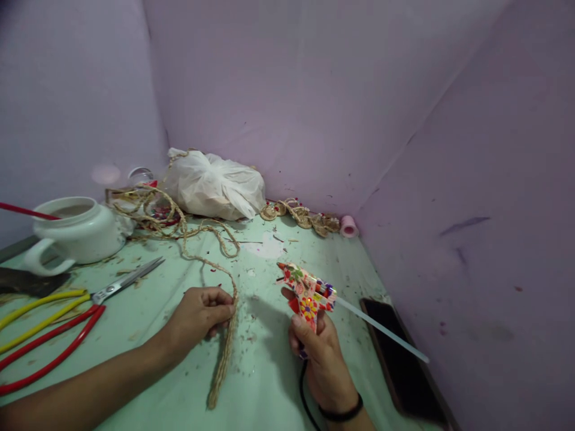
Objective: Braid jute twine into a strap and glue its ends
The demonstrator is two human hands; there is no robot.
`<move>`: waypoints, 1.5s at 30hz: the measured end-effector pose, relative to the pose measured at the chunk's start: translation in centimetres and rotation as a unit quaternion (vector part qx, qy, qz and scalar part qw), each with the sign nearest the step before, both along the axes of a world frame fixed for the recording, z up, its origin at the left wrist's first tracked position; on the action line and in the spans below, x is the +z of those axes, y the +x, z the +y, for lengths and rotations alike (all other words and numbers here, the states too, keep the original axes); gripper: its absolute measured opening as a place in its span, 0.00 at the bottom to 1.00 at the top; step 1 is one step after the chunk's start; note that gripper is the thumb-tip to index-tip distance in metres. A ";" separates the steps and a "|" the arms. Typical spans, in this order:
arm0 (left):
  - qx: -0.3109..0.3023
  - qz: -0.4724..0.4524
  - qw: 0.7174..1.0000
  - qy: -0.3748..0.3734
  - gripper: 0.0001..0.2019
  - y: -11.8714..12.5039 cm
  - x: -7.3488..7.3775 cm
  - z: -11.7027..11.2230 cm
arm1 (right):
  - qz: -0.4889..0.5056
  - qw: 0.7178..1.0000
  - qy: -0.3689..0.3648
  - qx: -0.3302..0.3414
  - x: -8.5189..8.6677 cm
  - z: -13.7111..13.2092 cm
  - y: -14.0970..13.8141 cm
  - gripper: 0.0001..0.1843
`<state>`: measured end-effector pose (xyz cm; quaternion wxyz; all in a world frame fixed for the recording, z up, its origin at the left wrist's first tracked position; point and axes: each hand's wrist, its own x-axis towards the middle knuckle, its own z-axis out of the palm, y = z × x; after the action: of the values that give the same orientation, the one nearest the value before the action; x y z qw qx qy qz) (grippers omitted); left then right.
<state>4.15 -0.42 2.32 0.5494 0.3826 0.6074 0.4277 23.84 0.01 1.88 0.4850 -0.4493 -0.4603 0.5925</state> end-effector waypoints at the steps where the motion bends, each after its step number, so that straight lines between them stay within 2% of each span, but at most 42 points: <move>1: -0.001 0.002 1.000 0.001 0.02 0.0 -0.1 0.0 | -0.006 1.000 0.002 0.004 -0.1 -0.1 -0.1 0.20; 8: -0.004 0.011 1.000 0.018 0.03 0.0 -0.4 0.0 | -0.009 1.000 0.009 0.027 -1.3 0.1 -0.2 0.19; 12: 0.005 0.018 0.999 0.031 0.02 0.0 -0.5 0.0 | -0.091 0.994 0.047 0.025 -1.4 0.0 0.3 0.17; 18: 0.030 0.037 0.996 0.072 0.03 0.0 -0.7 0.0 | -0.191 0.976 0.091 0.041 -1.4 -0.2 0.9 0.26; 25: 0.033 0.061 0.993 0.095 0.06 0.0 -1.0 -0.2 | -0.284 0.946 0.145 0.050 -1.8 -0.4 0.7 0.24; 30: 0.025 0.091 0.989 0.111 0.06 0.0 -1.5 -0.1 | -0.284 0.945 0.159 0.031 -2.0 -0.6 0.6 0.23; 35: 0.017 0.129 0.983 0.130 0.06 0.1 -1.6 -0.3 | -0.301 0.938 0.169 0.044 -2.2 -0.7 0.6 0.20; 40: 0.014 0.149 0.978 0.144 0.06 0.1 -1.8 -0.5 | -0.317 0.931 0.175 0.053 -2.4 -0.6 0.5 0.21; 45: 0.013 0.150 0.978 0.146 0.06 0.1 -1.8 -0.5 | -0.317 0.931 0.178 0.033 -2.7 -0.6 0.5 0.21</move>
<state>4.24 -0.88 0.50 0.3845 0.5103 0.6191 0.4565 24.35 -0.61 -0.86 0.3660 -0.5047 -0.7027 0.3428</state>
